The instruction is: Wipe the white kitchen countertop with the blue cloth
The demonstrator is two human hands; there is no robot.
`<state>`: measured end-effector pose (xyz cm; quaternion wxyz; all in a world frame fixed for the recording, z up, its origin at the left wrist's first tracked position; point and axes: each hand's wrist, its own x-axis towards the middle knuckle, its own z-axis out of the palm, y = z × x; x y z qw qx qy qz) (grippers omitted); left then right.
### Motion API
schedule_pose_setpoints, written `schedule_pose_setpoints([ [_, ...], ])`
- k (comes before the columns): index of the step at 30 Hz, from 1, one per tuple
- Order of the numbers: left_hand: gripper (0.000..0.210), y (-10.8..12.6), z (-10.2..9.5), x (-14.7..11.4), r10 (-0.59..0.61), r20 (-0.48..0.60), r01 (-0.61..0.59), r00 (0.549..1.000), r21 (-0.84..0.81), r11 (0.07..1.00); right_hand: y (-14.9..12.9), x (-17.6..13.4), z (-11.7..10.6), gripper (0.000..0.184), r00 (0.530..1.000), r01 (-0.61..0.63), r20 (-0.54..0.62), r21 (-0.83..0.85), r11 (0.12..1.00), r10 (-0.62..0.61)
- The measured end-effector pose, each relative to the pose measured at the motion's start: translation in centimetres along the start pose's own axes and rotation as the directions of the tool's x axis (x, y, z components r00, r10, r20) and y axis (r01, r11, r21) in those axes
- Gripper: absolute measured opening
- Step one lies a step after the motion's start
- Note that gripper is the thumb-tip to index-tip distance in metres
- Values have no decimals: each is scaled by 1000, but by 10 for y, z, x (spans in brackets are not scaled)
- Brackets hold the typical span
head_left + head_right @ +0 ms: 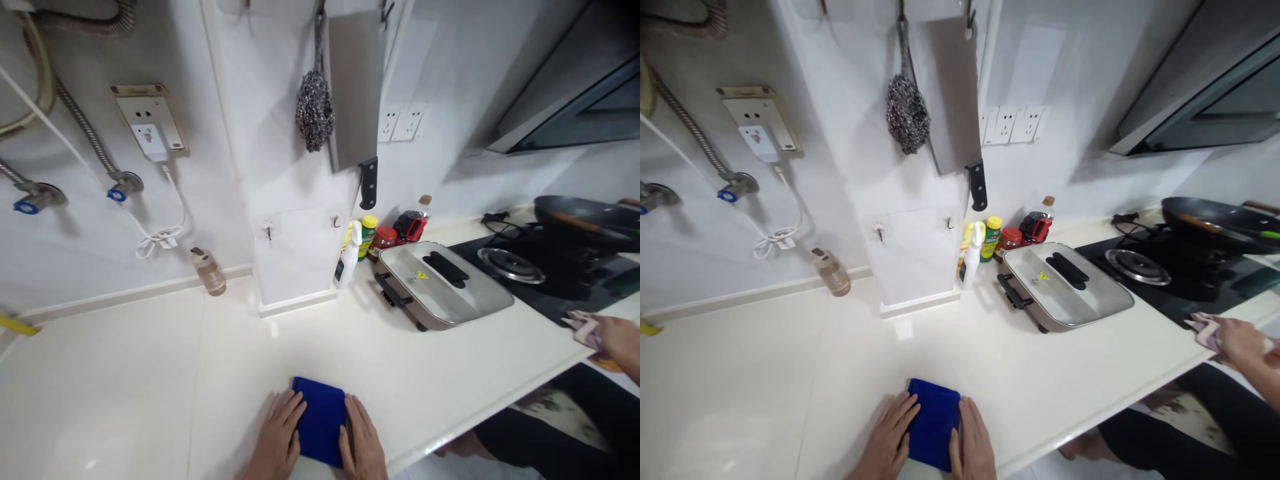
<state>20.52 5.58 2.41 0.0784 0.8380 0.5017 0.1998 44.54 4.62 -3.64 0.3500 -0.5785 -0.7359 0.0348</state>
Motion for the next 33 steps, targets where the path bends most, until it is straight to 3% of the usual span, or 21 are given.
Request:
schedule_pose_setpoints([
  [5, 28, 9, -7, 19, -314, -39, 299, 949, -210, 931, 0, -6, -1, 54, 1000, 20, -21, 64, 998, -19],
  [9, 18, 25, 5, 40, -443, -103, 428, 891, -141, 893, 11, -5, -3, 56, 994, 78, 74, 53, 996, -81],
  [15, 13, 44, 17, 45, -507, -180, 504, 843, -63, 861, 35, 12, -18, 50, 969, 127, 188, 187, 974, -163],
  [21, 17, 61, 14, 50, -648, -120, 637, 752, -119, 761, 45, 12, -20, 54, 962, 154, 175, 288, 945, -210],
  [25, 11, 69, 4, 59, -660, -62, 646, 749, -152, 748, 45, 9, -23, 60, 960, 142, 182, 342, 929, -214],
  [33, 22, 57, 0, 68, -658, -170, 632, 734, -184, 753, 41, 13, -33, 55, 981, 28, 160, 458, 889, -114],
])
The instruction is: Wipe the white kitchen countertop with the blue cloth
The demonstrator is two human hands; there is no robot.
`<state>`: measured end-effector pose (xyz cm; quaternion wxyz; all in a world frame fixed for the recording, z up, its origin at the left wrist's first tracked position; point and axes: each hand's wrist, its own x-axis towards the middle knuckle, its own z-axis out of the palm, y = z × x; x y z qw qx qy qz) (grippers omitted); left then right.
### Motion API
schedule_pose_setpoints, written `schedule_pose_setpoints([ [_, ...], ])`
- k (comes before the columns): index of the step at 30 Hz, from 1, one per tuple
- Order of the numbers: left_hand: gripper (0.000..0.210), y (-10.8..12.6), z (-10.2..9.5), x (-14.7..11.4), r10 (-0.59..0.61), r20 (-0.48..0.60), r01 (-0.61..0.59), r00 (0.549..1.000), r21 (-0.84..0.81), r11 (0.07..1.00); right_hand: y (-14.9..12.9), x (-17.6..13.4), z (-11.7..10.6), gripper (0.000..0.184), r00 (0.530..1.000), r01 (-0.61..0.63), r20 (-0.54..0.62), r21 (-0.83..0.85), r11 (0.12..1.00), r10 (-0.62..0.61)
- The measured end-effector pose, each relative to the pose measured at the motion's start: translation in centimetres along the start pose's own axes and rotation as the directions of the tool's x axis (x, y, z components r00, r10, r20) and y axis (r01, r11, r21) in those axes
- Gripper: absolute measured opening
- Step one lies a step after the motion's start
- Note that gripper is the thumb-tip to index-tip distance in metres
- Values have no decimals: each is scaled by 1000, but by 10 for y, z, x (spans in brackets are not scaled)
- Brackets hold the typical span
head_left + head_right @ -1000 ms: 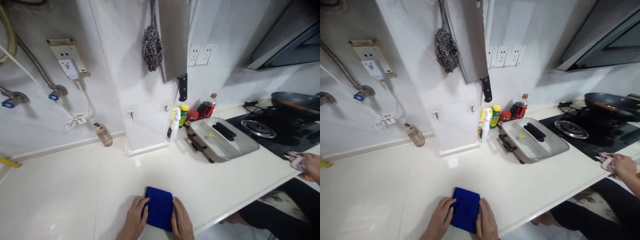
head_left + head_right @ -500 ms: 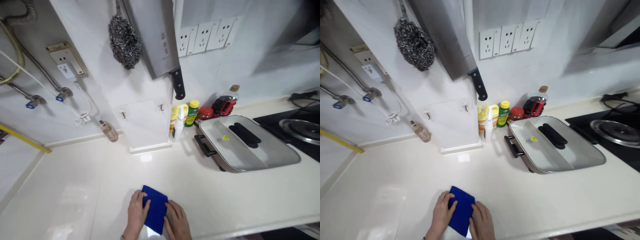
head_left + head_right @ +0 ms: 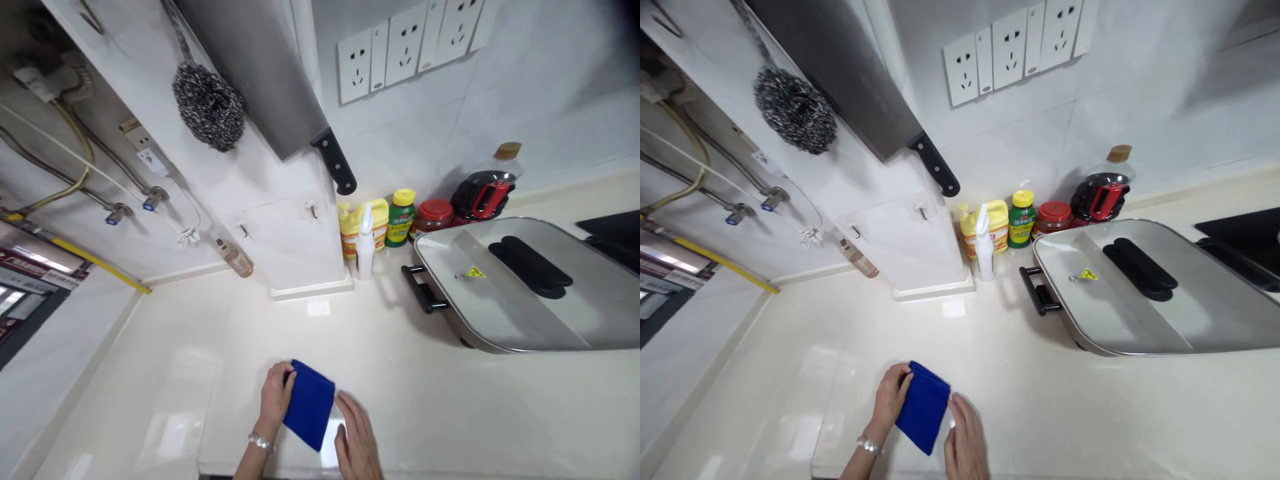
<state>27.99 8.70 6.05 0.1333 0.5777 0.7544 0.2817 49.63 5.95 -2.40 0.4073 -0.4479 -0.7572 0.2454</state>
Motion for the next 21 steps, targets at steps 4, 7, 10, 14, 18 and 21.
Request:
schedule_pose_setpoints([
  [4, 30, 4, 4, -5, 106, -85, -108, 991, -12, 994, 9, -7, 10, 51, 998, -21, -58, 11, 1000, 22],
  [7, 31, 13, 10, -23, 328, -76, -330, 942, -15, 944, 19, -12, 18, 51, 995, -30, -95, 6, 1000, 31],
  [10, 38, 21, 11, -37, 672, -7, -672, 740, 24, 740, 26, -16, 25, 51, 992, -1, -126, -41, 999, -4],
  [14, 37, 18, -2, -25, 661, -188, -669, 726, 25, 742, 28, -19, 29, 51, 995, 8, -93, -119, 993, -19],
  [18, 36, 2, -12, -17, 577, -167, -594, 799, -77, 800, 27, -19, 31, 48, 994, -32, -109, -199, 980, 11],
  [21, 38, -9, -7, -30, 811, 111, -808, 574, -79, 583, 29, -17, 32, 44, 988, -13, -155, -237, 971, -25],
])
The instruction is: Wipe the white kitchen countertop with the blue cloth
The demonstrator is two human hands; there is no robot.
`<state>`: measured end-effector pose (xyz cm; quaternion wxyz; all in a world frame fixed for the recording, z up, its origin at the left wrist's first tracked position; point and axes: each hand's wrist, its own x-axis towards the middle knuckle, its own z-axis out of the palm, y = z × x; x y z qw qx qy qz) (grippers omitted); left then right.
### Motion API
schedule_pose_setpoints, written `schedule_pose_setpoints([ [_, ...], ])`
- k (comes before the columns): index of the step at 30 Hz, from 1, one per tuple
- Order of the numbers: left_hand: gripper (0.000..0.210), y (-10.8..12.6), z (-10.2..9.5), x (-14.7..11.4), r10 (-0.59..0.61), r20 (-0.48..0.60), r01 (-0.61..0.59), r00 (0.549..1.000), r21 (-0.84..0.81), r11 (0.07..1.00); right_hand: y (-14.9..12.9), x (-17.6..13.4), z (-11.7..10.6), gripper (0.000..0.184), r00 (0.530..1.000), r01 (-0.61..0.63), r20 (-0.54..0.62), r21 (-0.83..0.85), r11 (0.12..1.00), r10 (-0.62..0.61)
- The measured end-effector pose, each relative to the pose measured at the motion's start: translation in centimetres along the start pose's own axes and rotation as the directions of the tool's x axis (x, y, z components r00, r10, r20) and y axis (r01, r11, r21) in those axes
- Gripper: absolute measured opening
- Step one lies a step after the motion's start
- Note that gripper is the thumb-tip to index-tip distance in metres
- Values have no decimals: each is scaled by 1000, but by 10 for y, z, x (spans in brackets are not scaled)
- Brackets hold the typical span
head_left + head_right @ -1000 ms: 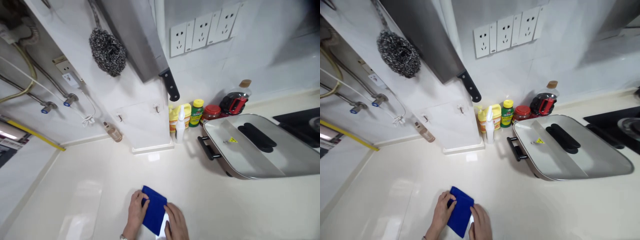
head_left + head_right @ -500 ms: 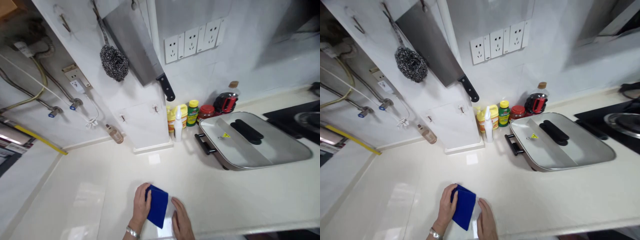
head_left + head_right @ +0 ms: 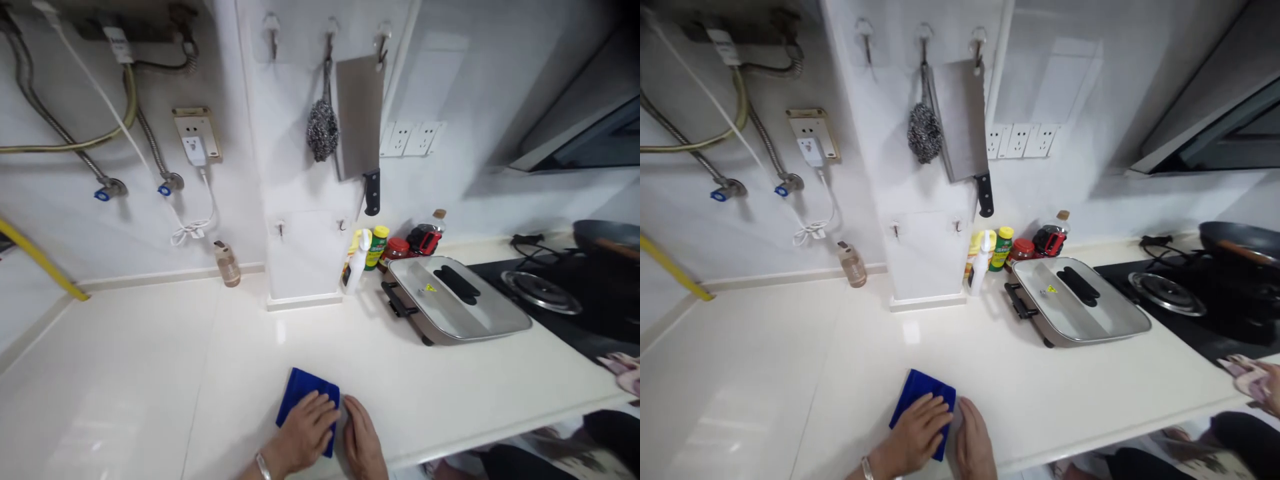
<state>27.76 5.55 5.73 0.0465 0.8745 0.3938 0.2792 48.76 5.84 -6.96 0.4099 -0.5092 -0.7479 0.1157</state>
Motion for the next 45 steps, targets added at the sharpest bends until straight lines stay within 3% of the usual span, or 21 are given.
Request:
schedule_pose_setpoints([
  [2, 43, 2, 9, -11, 25, 71, -28, 997, 45, 999, 0, 2, 1, 42, 999, 9, -33, -10, 1000, -10],
  [6, 46, -10, 24, -31, -244, -68, 251, 967, 113, 961, -8, 5, 0, 41, 999, -13, -38, -38, 999, 11],
  [8, 42, -22, 26, -37, -320, -87, 326, 943, 71, 943, -14, 7, 0, 41, 999, -26, -24, -73, 997, 25],
  [15, 54, -44, 12, -27, -282, 110, 288, 953, -45, 957, -21, 13, 2, 38, 1000, -14, 10, -191, 982, 17],
  [20, 27, -51, 9, -12, -214, 165, 222, 963, -32, 974, -15, 12, 6, 37, 1000, 28, -5, -218, 975, -30],
  [24, 18, -54, 8, -10, -240, 151, 241, 959, 11, 971, -10, 12, 12, 37, 997, 49, -49, -203, 978, -60],
  [29, 22, -45, 3, -10, -323, 85, 322, 943, 23, 946, -15, 13, 11, 40, 995, 30, -84, -160, 987, -44],
  [35, 29, -38, -3, -12, -248, 115, 255, 962, -51, 966, -23, 15, 4, 40, 996, 8, -83, -153, 988, -20],
  [40, 21, -37, 2, -7, -280, 87, 287, 956, -80, 955, -19, 14, 7, 38, 994, 33, -97, -154, 988, -48],
  [43, 20, -39, 5, -6, -353, 23, 353, 935, -108, 929, -13, 13, 10, 37, 990, 55, -121, -163, 985, -76],
  [45, 21, -46, 4, -8, -447, -47, 438, 893, -128, 890, -11, 12, 12, 37, 990, 61, -117, -164, 985, -81],
])
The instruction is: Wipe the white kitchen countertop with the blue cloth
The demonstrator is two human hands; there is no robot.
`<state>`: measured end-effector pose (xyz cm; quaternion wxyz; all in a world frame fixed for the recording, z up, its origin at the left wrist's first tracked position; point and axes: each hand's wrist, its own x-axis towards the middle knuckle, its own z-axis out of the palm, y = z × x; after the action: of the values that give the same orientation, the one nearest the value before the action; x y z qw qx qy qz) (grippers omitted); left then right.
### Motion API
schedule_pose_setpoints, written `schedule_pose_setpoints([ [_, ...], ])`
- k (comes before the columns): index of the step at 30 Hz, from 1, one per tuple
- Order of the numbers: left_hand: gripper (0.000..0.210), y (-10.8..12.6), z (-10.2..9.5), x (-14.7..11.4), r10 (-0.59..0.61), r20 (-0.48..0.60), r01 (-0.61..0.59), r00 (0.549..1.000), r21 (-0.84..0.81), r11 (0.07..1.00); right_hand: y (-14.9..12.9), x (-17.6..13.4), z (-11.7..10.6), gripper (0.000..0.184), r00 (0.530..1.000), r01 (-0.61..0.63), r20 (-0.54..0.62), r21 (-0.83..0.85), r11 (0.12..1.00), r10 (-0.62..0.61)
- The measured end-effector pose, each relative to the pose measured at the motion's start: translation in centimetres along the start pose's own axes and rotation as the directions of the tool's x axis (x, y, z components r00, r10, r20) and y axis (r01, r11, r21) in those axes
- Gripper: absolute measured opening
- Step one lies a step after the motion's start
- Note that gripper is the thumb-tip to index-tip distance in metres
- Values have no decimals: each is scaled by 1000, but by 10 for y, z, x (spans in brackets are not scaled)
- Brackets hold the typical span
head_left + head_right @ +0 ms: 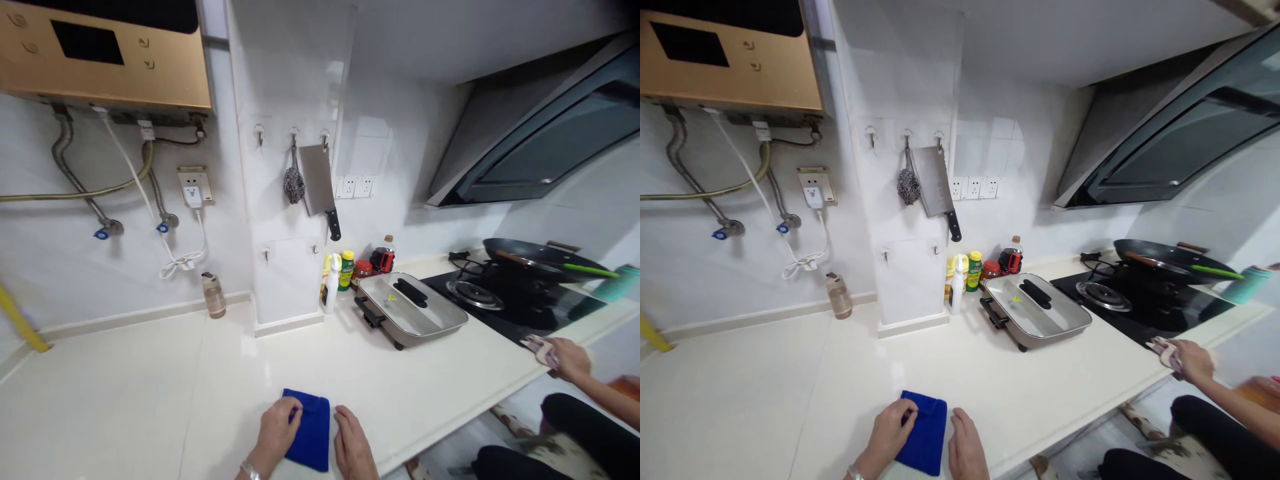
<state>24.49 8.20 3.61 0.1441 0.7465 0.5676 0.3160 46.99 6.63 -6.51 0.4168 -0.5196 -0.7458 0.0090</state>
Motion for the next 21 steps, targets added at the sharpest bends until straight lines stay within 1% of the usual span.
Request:
schedule_pose_setpoints([
  [2, 25, -11, -5, 2, -103, -91, 102, 991, -17, 995, 0, -1, 0, 38, 1000, -8, 24, 9, 1000, 8],
  [4, 32, -20, -12, 4, -176, -165, 173, 970, -32, 984, -1, -2, -2, 38, 999, -24, 45, 23, 999, 22],
  [6, 40, -23, -15, 4, -197, -211, 193, 957, -38, 980, -3, -2, -5, 37, 998, -37, 55, 41, 998, 35],
  [7, 42, -20, -13, 2, -181, -216, 177, 959, -39, 983, -4, -2, -6, 37, 997, -41, 61, 51, 998, 38],
  [9, 40, -8, -5, -4, -108, -186, 101, 977, -45, 994, -3, -2, -8, 36, 997, -47, 64, 66, 997, 43],
  [11, 35, 10, 10, -11, 17, -106, -22, 994, -40, 999, -1, -3, -7, 35, 998, -46, 54, 74, 996, 42],
  [13, 42, 25, 25, -18, 142, -11, -142, 990, 13, 990, 3, -5, -6, 35, 998, -43, 48, 79, 996, 39],
  [15, 54, 35, 34, -24, 206, 66, -212, 976, 97, 972, 8, -6, -4, 35, 998, -38, 59, 93, 995, 33],
  [18, 63, 34, 34, -34, 216, 118, -234, 969, 173, 957, 14, -8, -3, 35, 997, -36, 66, 120, 992, 28],
  [21, 73, 17, 20, -48, 239, 127, -262, 963, 211, 942, 17, -9, -4, 34, 998, -38, 54, 134, 990, 31],
])
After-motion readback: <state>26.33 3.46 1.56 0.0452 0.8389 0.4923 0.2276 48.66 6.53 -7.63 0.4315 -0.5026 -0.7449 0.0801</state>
